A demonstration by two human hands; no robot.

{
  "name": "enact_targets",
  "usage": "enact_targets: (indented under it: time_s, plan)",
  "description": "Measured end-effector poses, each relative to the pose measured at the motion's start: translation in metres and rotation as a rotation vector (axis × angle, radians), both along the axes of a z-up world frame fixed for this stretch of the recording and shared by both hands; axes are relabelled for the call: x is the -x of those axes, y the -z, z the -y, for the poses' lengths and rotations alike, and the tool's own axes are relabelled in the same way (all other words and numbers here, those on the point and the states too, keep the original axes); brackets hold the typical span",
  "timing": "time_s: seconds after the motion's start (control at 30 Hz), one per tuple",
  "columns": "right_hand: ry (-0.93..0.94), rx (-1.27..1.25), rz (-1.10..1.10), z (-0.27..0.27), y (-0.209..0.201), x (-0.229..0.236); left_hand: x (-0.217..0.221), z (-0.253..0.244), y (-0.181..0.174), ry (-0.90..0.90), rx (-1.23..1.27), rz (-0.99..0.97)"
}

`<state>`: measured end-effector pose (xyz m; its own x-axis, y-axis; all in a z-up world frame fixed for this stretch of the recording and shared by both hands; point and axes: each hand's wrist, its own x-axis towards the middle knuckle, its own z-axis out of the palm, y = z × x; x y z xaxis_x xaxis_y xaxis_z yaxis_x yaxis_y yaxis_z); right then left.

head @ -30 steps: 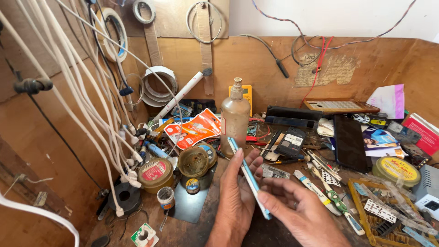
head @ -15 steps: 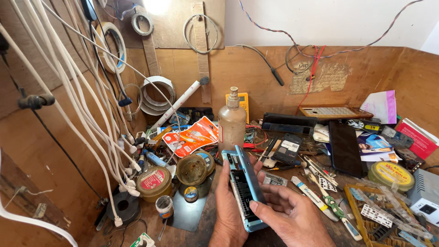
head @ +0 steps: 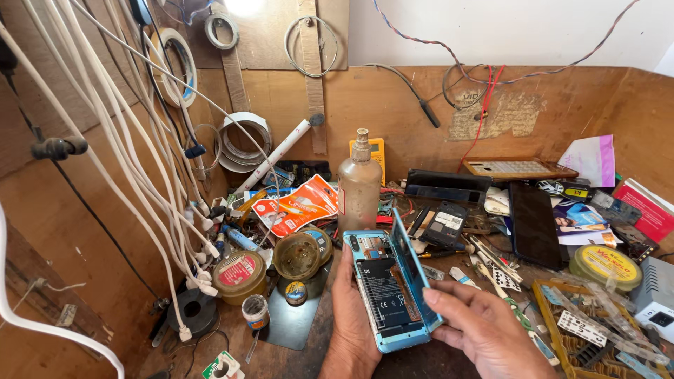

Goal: The person disassembles a smartphone by prying off the back cover and detaching internal components. They use a plastic pry tool to separate the back cover and a small screwdriver to loosen screws on the motherboard. The back cover and internal parts are placed on the cluttered workbench.

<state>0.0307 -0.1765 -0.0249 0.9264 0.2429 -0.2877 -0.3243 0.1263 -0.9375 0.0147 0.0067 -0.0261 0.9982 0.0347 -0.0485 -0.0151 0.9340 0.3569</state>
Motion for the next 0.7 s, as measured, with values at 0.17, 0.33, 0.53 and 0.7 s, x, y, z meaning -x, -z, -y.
enact_targets:
  time_s: [0.17, 0.33, 0.53, 0.7]
  plan:
    - [-0.067, -0.090, 0.007, 0.010, 0.006, -0.006, 0.002, 0.000, -0.005, -0.021, 0.009, -0.061]
    - [-0.085, -0.178, 0.017, 0.018, 0.001, -0.002, 0.004, 0.001, -0.008, -0.034, 0.017, -0.062]
    - [0.024, -0.284, -0.051, 0.023, -0.001, 0.000, 0.004, 0.001, -0.011, -0.001, 0.026, -0.070]
    - [0.023, -0.388, -0.079, 0.030, 0.012, -0.006, 0.004, 0.001, -0.010, 0.007, 0.033, -0.049]
